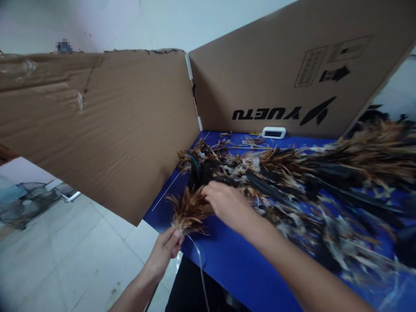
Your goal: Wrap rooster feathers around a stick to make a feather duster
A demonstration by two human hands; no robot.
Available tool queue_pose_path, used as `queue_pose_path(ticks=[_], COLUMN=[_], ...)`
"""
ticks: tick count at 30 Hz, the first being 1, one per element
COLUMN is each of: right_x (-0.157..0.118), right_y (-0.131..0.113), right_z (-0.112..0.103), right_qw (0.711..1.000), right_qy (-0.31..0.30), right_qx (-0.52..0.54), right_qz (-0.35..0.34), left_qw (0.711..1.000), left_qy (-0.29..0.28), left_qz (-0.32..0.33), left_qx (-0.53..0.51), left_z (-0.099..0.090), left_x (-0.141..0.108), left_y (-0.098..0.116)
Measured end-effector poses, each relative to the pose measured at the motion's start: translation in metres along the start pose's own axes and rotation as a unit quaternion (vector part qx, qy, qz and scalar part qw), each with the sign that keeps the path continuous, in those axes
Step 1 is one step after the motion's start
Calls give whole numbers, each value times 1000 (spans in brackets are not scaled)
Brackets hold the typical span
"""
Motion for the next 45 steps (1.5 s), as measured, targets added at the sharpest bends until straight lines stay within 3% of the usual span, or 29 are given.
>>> queue_pose_path(ticks=[2, 6, 11, 18, 21, 25, 30, 34, 36, 38, 41, 45], right_x=[-7, -17, -13, -3, -4, -7, -14, -23, -27, -29, -30, -31], right_y=[35, 72, 67, 69, 75, 80, 73, 49, 34, 18, -5, -32], right_z=[1, 14, 36, 57, 48, 17, -14, -23, -23, -19, -13, -11], right_qw=[997, 992, 979, 976, 981, 985, 964, 962, 974, 984, 968, 932], right_qy=[20, -49, -138, -147, -115, 27, 128, 230, 198, 88, -64, -115], right_qx=[-14, -40, -93, -112, -106, -116, -80, -70, 25, 133, 239, 344], right_qz=[67, 111, 113, 113, 112, 127, 219, 127, 106, 83, 36, 15], left_qw=[1000, 998, 996, 994, 991, 987, 981, 976, 974, 973, 971, 974], left_qy=[15, 21, 19, 12, 18, 15, 6, -7, -12, -19, -35, -44], left_qz=[5, 21, 11, -11, -29, -48, -69, -78, -83, -87, -90, -85], left_qx=[-25, -50, -82, -109, -127, -154, -181, -202, -208, -213, -220, -205], left_z=[-8, -19, -18, -14, -15, -15, -15, -14, -12, -10, -6, -1], left_x=[-2, -4, -5, -5, -4, 0, 4, 4, 3, 1, 0, 1], left_y=[8, 18, 24, 26, 25, 24, 22, 23, 25, 29, 32, 32])
Point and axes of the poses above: each hand's wrist, its own x-axis towards the middle knuckle, its own z-axis out of the palm, y = z × x, the point moved 1 cm from there along x, towards the middle knuckle, and after that the axes turned 13 degrees about -x, right-handed, at the moved point
